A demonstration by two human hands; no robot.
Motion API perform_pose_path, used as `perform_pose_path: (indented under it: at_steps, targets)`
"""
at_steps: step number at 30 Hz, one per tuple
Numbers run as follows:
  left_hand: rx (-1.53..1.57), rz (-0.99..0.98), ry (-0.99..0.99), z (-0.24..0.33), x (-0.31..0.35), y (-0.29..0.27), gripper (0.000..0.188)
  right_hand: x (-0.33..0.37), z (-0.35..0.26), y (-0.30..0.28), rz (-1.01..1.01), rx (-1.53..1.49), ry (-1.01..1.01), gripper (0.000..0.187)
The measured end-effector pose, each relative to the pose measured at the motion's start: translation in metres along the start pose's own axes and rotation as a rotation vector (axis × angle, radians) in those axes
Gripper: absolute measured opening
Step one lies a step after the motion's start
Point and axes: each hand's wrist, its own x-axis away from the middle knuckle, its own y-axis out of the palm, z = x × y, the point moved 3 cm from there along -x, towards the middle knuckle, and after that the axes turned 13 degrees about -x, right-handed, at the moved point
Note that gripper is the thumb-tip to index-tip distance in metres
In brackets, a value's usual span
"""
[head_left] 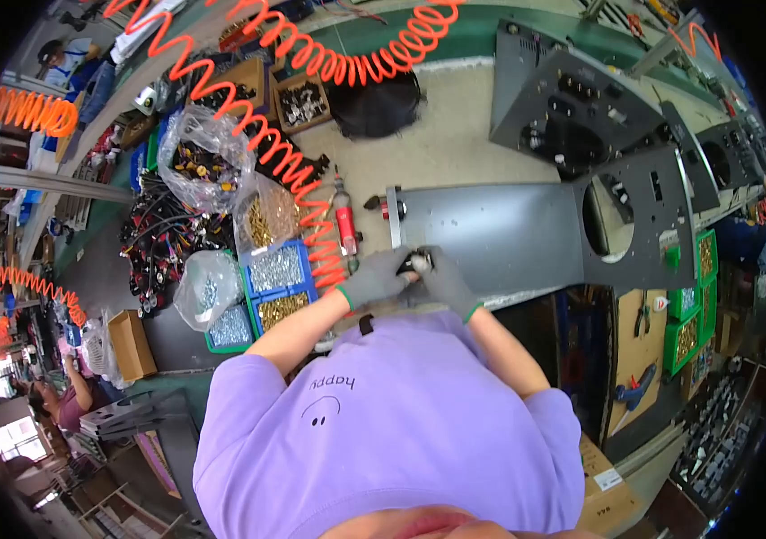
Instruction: The recorder is assembling components into a large grey metal housing on a factory workbench.
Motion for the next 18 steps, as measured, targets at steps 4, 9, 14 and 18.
perform_pose_path:
  at_steps: [4,9,14,18]
  targets:
    - [0.002,-0.055,0.023,-0.002,-0.002,-0.003,0.051,-0.002,0.003,0.0,-0.127,-0.149,0.165,0.039]
    - [0.018,-0.035,-0.009,-0.004,0.006,-0.003,0.053,0.003,0.017,0.006,0.021,0.21,-0.22,0.038]
    - [-0.047,-0.037,-0.034,-0.028,0.027,-0.002,0.046,0.007,0.037,-0.021,-0.047,-0.82,0.369,0.037]
    - [0.045,-0.213,-0.207,-0.066,0.039,0.021,0.037,0.017,0.041,-0.02,-0.12,-0.71,0.454,0.034]
